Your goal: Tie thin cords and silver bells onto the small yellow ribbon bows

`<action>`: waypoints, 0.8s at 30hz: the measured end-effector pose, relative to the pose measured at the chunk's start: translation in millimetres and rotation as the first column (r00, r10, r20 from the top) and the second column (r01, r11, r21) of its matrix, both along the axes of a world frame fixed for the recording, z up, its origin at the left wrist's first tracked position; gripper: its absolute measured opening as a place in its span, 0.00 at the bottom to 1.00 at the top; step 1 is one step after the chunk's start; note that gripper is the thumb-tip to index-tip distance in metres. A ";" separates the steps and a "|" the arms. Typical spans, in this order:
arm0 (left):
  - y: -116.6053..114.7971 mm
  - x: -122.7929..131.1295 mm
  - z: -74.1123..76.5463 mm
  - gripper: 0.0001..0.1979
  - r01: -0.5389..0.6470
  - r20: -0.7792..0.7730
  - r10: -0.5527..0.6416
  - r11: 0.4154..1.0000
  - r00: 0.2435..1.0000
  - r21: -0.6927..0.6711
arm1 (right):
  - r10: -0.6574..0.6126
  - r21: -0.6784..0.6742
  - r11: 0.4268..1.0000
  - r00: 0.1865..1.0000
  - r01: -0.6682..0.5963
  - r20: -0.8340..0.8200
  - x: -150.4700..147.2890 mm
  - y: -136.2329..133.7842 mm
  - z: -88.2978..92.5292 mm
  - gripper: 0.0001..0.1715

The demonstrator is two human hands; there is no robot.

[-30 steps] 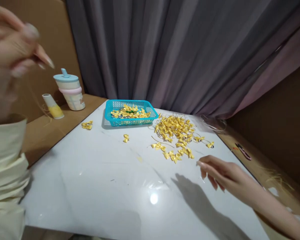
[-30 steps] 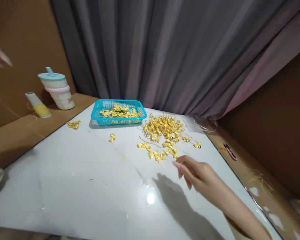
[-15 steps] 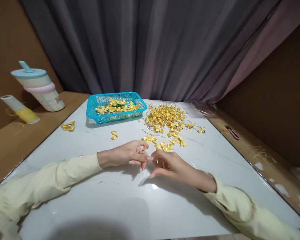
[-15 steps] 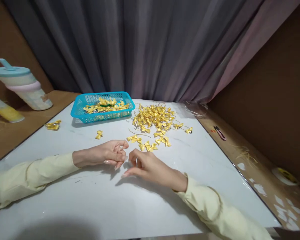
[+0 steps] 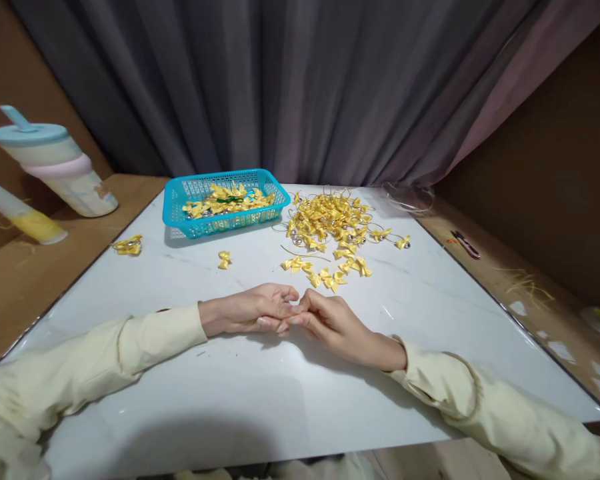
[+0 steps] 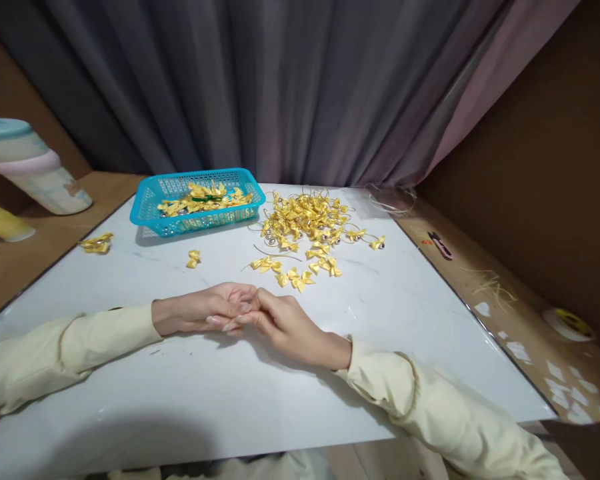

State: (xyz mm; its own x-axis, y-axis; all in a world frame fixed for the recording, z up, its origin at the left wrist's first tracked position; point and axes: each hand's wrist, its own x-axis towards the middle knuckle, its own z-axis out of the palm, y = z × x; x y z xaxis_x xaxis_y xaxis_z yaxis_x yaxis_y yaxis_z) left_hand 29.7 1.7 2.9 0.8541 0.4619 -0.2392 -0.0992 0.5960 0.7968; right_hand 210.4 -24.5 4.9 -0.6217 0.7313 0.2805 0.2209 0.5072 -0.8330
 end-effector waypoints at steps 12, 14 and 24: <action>-11.0 1.0 11.4 0.14 -0.071 0.036 0.068 0.993 0.997 0.094 | -0.033 0.065 0.997 0.999 0.032 0.019 1.3 -5.3 -0.6 0.20; -11.5 0.5 12.5 0.12 -0.075 0.000 0.077 0.979 0.997 0.188 | -0.041 0.049 0.998 0.999 0.040 0.025 1.6 -5.8 -0.6 0.21; -17.7 -1.3 4.6 0.06 -0.107 -0.223 0.366 0.697 0.904 0.709 | -0.160 0.182 0.975 0.967 0.125 0.197 5.7 -3.8 -6.2 0.14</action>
State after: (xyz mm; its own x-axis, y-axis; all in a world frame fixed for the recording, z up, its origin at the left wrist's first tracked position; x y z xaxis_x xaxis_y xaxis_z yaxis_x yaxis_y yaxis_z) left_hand 28.4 -16.0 7.5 0.6231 0.7818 -0.0236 0.1771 -0.1116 0.9778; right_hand 216.1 -28.2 -1.3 -0.5723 0.7705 0.2807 0.4614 0.5856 -0.6665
